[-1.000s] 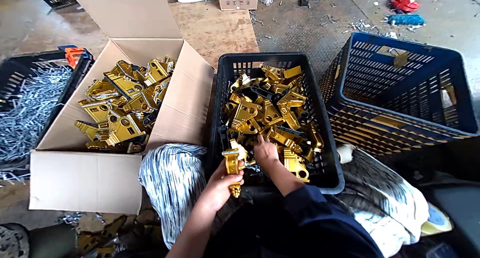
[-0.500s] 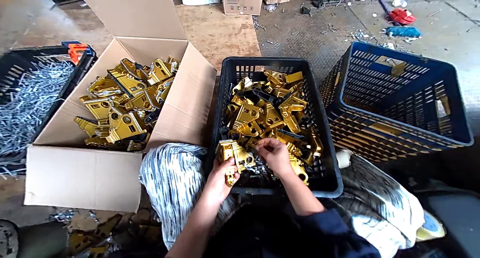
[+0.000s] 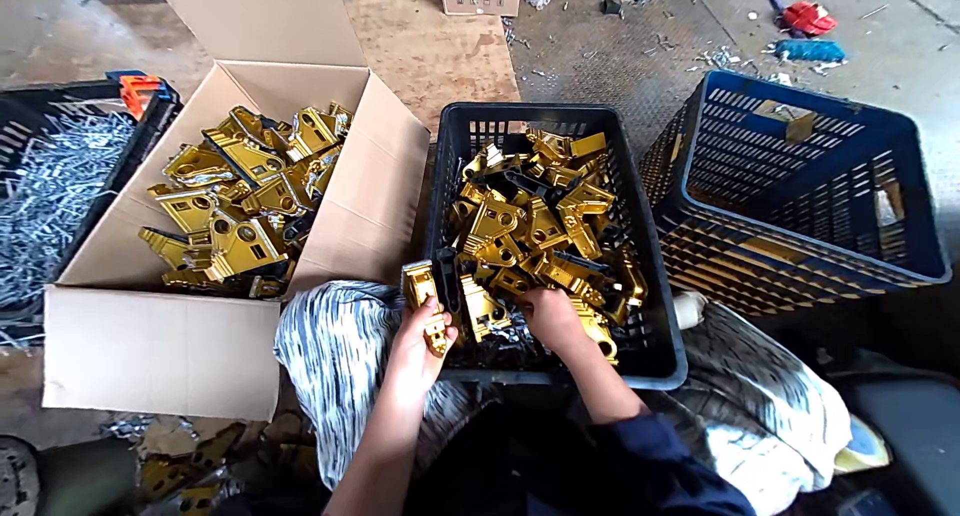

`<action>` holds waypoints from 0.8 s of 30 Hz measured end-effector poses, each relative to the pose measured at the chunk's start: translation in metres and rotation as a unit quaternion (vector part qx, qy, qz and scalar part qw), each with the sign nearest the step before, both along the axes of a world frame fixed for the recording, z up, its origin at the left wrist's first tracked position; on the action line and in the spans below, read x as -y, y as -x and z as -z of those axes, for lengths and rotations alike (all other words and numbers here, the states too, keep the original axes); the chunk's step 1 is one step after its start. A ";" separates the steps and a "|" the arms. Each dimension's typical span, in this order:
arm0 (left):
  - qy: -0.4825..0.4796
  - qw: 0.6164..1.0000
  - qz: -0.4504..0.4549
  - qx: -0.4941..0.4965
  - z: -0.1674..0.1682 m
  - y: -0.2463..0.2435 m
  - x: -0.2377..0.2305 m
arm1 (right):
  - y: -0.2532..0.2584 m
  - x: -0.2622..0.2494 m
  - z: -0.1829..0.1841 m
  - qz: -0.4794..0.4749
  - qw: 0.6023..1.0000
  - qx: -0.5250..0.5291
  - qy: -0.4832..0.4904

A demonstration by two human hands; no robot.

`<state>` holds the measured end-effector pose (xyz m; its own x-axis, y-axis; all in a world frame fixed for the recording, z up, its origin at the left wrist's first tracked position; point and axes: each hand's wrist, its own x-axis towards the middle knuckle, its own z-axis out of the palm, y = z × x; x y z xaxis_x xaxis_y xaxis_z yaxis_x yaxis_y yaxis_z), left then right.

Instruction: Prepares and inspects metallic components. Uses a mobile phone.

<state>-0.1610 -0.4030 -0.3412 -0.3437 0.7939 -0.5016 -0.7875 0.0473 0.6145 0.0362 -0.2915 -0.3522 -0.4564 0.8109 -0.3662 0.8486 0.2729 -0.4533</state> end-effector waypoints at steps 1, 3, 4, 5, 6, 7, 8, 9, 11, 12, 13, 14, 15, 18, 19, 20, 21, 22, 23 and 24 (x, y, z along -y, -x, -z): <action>0.003 1.000 -0.004 -0.001 0.002 0.000 -0.001 | 0.004 -0.002 -0.001 -0.011 1.000 0.023 0.017; 0.015 1.000 0.000 -0.022 0.008 -0.003 -0.003 | 0.015 0.000 -0.003 -0.031 0.997 0.039 0.058; 0.018 0.999 0.009 -0.044 0.012 -0.005 -0.003 | 0.022 0.007 -0.003 -0.041 0.996 0.049 0.066; 0.022 0.997 0.016 -0.067 0.014 -0.008 -0.004 | 0.030 0.015 -0.001 -0.055 0.994 0.069 0.065; 0.025 0.996 0.021 -0.082 0.015 -0.011 -0.004 | 0.038 0.022 0.001 -0.069 0.992 0.091 0.059; 0.026 0.995 0.024 -0.090 0.015 -0.014 -0.005 | 0.043 0.027 0.003 -0.084 0.989 0.111 0.049; 0.027 0.995 0.023 -0.095 0.015 -0.015 -0.005 | 0.046 0.028 0.002 -0.088 0.987 0.122 0.047; 0.026 0.995 0.021 -0.092 0.014 -0.015 -0.006 | 0.047 0.026 -0.001 -0.079 0.989 0.112 0.050; 0.018 0.997 0.023 -0.069 0.012 -0.013 -0.005 | 0.036 0.018 -0.011 -0.039 0.998 0.007 0.044; 0.012 0.998 0.029 -0.056 0.011 -0.012 -0.004 | 0.028 0.018 -0.016 -0.011 0.996 -0.086 0.031; 0.007 0.998 0.038 -0.045 0.010 -0.012 -0.003 | 0.021 0.019 -0.019 0.020 0.982 -0.187 0.023; 0.000 0.998 0.047 -0.035 0.009 -0.014 -0.003 | 0.015 0.022 -0.020 0.050 0.957 -0.284 0.029; -0.007 0.998 0.055 -0.026 0.007 -0.017 -0.004 | 0.010 0.024 -0.021 0.076 0.923 -0.374 0.049; -0.016 0.997 0.072 0.008 -0.001 -0.029 -0.010 | 0.004 0.032 -0.030 0.131 0.829 -0.533 0.109; -0.022 0.996 0.082 0.018 -0.003 -0.033 -0.011 | 0.003 0.032 -0.030 0.133 0.818 -0.548 0.113; -0.037 0.994 0.096 0.026 -0.003 -0.036 -0.012 | 0.002 0.032 -0.029 0.123 0.819 -0.550 0.106; -0.053 0.992 0.107 0.031 -0.004 -0.038 -0.012 | 0.002 0.032 -0.026 0.108 0.827 -0.544 0.090; -0.066 0.991 0.114 0.034 -0.005 -0.040 -0.014 | 0.003 0.031 -0.024 0.097 0.833 -0.540 0.074; -0.071 0.991 0.114 0.028 -0.005 -0.041 -0.016 | 0.002 0.030 -0.024 0.095 0.835 -0.538 0.061; -0.075 0.991 0.111 0.014 -0.005 -0.041 -0.019 | -0.001 0.028 -0.024 0.100 0.838 -0.535 0.044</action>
